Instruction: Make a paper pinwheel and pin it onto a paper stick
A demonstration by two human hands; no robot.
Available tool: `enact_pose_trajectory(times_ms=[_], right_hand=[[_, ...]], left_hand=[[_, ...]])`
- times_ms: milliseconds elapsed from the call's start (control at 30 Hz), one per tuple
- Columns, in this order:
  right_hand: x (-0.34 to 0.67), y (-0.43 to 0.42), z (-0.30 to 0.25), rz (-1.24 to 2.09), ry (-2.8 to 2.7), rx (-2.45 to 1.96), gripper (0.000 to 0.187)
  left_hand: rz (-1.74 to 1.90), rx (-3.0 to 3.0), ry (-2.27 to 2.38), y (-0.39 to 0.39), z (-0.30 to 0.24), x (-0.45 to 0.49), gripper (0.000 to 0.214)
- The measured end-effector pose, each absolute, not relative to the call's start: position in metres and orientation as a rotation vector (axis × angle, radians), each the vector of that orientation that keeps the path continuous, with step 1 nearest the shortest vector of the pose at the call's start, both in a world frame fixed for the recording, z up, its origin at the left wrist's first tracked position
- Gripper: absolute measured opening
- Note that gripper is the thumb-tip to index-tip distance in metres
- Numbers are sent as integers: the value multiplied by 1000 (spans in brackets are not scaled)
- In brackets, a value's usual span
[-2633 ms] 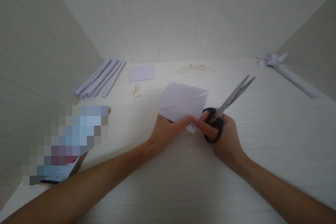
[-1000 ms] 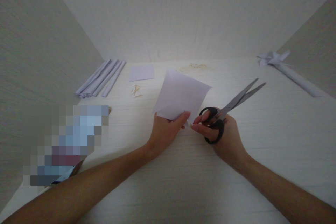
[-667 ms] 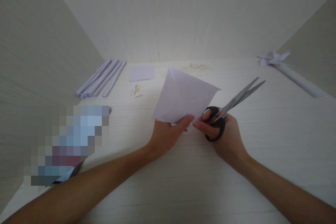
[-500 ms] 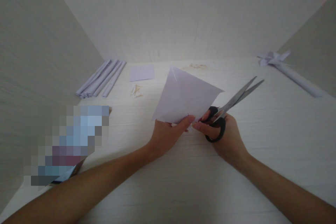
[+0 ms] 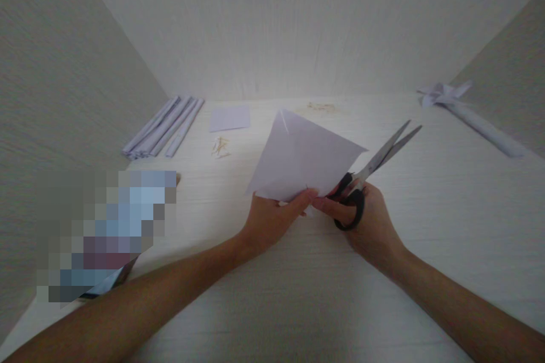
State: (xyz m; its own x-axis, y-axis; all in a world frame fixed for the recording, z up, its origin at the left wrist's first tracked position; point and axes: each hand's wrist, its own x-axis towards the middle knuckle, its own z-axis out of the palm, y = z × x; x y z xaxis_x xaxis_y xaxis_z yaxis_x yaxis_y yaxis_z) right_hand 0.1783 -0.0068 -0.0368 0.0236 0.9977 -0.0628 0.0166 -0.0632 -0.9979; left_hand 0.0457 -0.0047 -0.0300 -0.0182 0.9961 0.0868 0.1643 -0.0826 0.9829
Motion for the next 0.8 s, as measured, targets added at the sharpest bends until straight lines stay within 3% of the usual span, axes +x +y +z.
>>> enact_pose_trajectory(times_ms=[800], right_hand=[[178,-7,-37,1263,-1182,-1250,27]], left_hand=[[1159,1224,1211,3,-37,46,9]])
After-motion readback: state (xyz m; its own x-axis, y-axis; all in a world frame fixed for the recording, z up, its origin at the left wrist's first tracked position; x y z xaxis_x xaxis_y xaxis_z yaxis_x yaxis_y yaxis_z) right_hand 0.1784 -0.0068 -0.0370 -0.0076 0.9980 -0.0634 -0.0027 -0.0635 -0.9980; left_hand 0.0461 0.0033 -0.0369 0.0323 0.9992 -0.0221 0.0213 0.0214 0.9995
